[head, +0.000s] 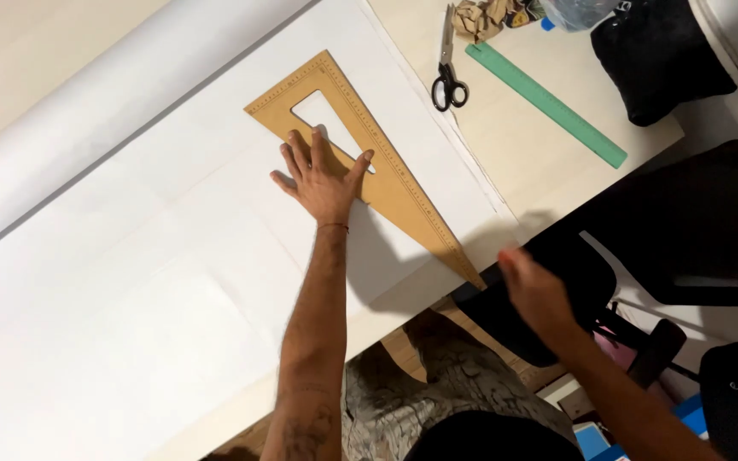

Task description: Drafting patterns on a large roll of paper using a triangle ruler and a marker.

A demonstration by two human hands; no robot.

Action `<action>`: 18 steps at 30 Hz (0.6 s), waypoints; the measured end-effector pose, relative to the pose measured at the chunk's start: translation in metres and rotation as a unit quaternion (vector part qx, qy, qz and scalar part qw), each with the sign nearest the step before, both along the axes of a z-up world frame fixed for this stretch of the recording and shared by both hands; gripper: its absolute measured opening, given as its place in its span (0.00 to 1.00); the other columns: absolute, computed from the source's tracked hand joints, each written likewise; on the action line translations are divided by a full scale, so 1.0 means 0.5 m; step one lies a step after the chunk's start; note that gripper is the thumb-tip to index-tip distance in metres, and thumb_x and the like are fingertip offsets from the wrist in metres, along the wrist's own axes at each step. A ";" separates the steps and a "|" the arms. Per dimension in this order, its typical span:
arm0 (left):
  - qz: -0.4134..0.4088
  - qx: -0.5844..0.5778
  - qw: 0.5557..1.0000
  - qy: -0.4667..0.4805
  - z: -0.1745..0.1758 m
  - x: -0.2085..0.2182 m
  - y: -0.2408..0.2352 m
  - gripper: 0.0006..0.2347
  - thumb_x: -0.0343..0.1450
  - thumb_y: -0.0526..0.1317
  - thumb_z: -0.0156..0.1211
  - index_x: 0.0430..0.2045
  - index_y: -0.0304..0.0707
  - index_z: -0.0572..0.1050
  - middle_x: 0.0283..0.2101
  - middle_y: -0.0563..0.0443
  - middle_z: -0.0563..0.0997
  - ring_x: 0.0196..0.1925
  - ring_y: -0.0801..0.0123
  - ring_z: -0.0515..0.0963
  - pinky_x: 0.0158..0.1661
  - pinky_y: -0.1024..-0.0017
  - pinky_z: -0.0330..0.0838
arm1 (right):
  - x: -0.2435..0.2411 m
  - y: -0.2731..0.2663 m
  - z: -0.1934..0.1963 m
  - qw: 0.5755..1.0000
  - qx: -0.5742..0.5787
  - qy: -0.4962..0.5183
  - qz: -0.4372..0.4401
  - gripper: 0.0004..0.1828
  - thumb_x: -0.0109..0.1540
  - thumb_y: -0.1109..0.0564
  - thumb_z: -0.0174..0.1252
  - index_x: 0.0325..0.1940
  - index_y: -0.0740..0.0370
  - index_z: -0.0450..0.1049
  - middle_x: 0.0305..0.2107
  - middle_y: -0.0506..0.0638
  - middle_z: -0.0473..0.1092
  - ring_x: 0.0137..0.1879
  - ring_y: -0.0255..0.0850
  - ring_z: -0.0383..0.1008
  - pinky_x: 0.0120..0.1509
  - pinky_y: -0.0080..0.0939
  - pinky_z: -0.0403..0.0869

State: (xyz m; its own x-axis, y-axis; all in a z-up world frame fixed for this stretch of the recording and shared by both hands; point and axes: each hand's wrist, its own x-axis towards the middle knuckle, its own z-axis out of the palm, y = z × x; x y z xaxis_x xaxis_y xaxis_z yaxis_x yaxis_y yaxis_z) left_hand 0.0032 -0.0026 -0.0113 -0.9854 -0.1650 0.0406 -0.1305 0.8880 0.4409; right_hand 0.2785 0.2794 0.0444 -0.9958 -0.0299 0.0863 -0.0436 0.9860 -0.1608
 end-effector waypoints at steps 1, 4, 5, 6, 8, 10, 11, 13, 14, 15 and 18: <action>-0.004 -0.009 1.000 0.002 -0.001 0.000 -0.005 0.44 0.61 0.82 0.51 0.70 0.62 0.64 0.77 0.45 0.55 0.79 0.47 0.50 0.70 0.33 0.31 | 0.006 0.012 0.015 0.991 0.049 0.111 -0.062 0.20 0.68 0.47 0.62 0.58 0.62 0.78 0.31 0.52 0.79 0.36 0.42 0.81 0.40 0.40 0.76; -0.006 -0.018 1.000 -0.011 0.089 0.064 -0.068 0.45 0.60 0.80 0.56 0.68 0.56 0.66 0.74 0.37 0.59 0.77 0.41 0.54 0.68 0.28 0.38 | -0.016 0.022 0.108 0.988 0.017 0.131 -0.079 0.16 0.69 0.45 0.63 0.52 0.57 0.81 0.32 0.45 0.80 0.35 0.38 0.80 0.42 0.35 0.77; 0.000 -0.021 1.000 -0.009 0.089 0.097 -0.096 0.45 0.60 0.80 0.56 0.68 0.56 0.66 0.74 0.37 0.59 0.77 0.41 0.54 0.68 0.28 0.38 | -0.006 0.029 0.084 0.988 0.014 0.133 -0.073 0.16 0.69 0.45 0.63 0.52 0.57 0.81 0.32 0.45 0.80 0.35 0.38 0.80 0.42 0.35 0.77; 0.031 -0.038 0.999 -0.008 0.088 0.128 -0.124 0.45 0.60 0.79 0.57 0.68 0.56 0.66 0.74 0.35 0.60 0.76 0.39 0.55 0.67 0.28 0.37 | 0.001 0.037 0.057 0.985 -0.016 0.140 -0.096 0.14 0.70 0.43 0.62 0.50 0.52 0.81 0.30 0.42 0.78 0.34 0.36 0.79 0.43 0.34 0.77; 0.061 -0.056 0.997 -0.005 0.065 0.178 -0.175 0.45 0.60 0.79 0.58 0.68 0.55 0.66 0.73 0.33 0.61 0.76 0.38 0.56 0.67 0.29 0.35 | -0.007 0.045 -0.001 0.981 -0.048 0.148 -0.119 0.13 0.70 0.41 0.61 0.47 0.48 0.80 0.28 0.38 0.77 0.33 0.34 0.78 0.45 0.33 0.77; 0.108 -0.076 0.991 -0.012 0.030 0.249 -0.231 0.45 0.60 0.82 0.52 0.67 0.54 0.68 0.74 0.34 0.61 0.76 0.38 0.55 0.69 0.33 0.31 | -0.014 0.045 -0.049 0.980 -0.021 0.167 -0.102 0.12 0.70 0.39 0.62 0.42 0.46 0.77 0.23 0.36 0.71 0.29 0.34 0.74 0.41 0.33 0.76; 0.112 -0.080 0.990 -0.015 0.036 0.271 -0.245 0.45 0.60 0.82 0.52 0.67 0.54 0.68 0.74 0.34 0.61 0.76 0.38 0.55 0.69 0.33 0.31 | -0.010 0.042 -0.063 0.981 -0.026 0.164 -0.099 0.12 0.70 0.39 0.62 0.42 0.46 0.77 0.23 0.36 0.71 0.29 0.34 0.74 0.41 0.33 0.76; 0.137 -0.081 0.987 -0.021 0.049 0.292 -0.267 0.45 0.60 0.81 0.55 0.68 0.56 0.67 0.74 0.35 0.62 0.76 0.38 0.56 0.69 0.33 0.35 | -0.021 0.040 -0.094 0.985 -0.103 0.060 -0.128 0.14 0.71 0.41 0.56 0.48 0.50 0.74 0.30 0.46 0.76 0.36 0.44 0.79 0.44 0.44 0.78; 0.140 -0.082 0.987 -0.016 0.040 0.294 -0.274 0.45 0.60 0.81 0.55 0.68 0.56 0.67 0.74 0.35 0.62 0.76 0.38 0.56 0.69 0.33 0.35 | -0.037 0.037 -0.084 0.984 -0.106 0.065 -0.125 0.14 0.71 0.41 0.56 0.48 0.50 0.74 0.30 0.46 0.76 0.36 0.44 0.79 0.44 0.44 0.78; 0.147 -0.080 0.985 -0.029 0.032 0.311 -0.285 0.45 0.60 0.81 0.52 0.69 0.56 0.66 0.75 0.36 0.60 0.77 0.39 0.54 0.70 0.34 0.32 | -0.041 0.031 -0.072 0.983 -0.126 0.044 -0.124 0.15 0.70 0.40 0.57 0.48 0.50 0.74 0.31 0.47 0.77 0.38 0.46 0.80 0.45 0.46 0.77; 0.161 -0.081 0.983 -0.043 0.016 0.366 -0.314 0.46 0.62 0.80 0.52 0.72 0.56 0.61 0.76 0.38 0.56 0.78 0.42 0.52 0.71 0.36 0.33 | -0.038 0.049 -0.086 0.980 -0.153 0.028 -0.122 0.14 0.68 0.41 0.61 0.47 0.52 0.75 0.34 0.48 0.77 0.41 0.47 0.80 0.46 0.46 0.77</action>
State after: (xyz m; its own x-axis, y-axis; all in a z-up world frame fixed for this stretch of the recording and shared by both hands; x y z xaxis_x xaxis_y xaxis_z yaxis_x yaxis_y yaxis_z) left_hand 0.1860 -0.1598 -0.0033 -0.8840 -0.4674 0.0118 -0.4470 0.8523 0.2716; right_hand 0.2594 0.3041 0.0013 -0.9637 0.2440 0.1081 0.1703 0.8740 -0.4551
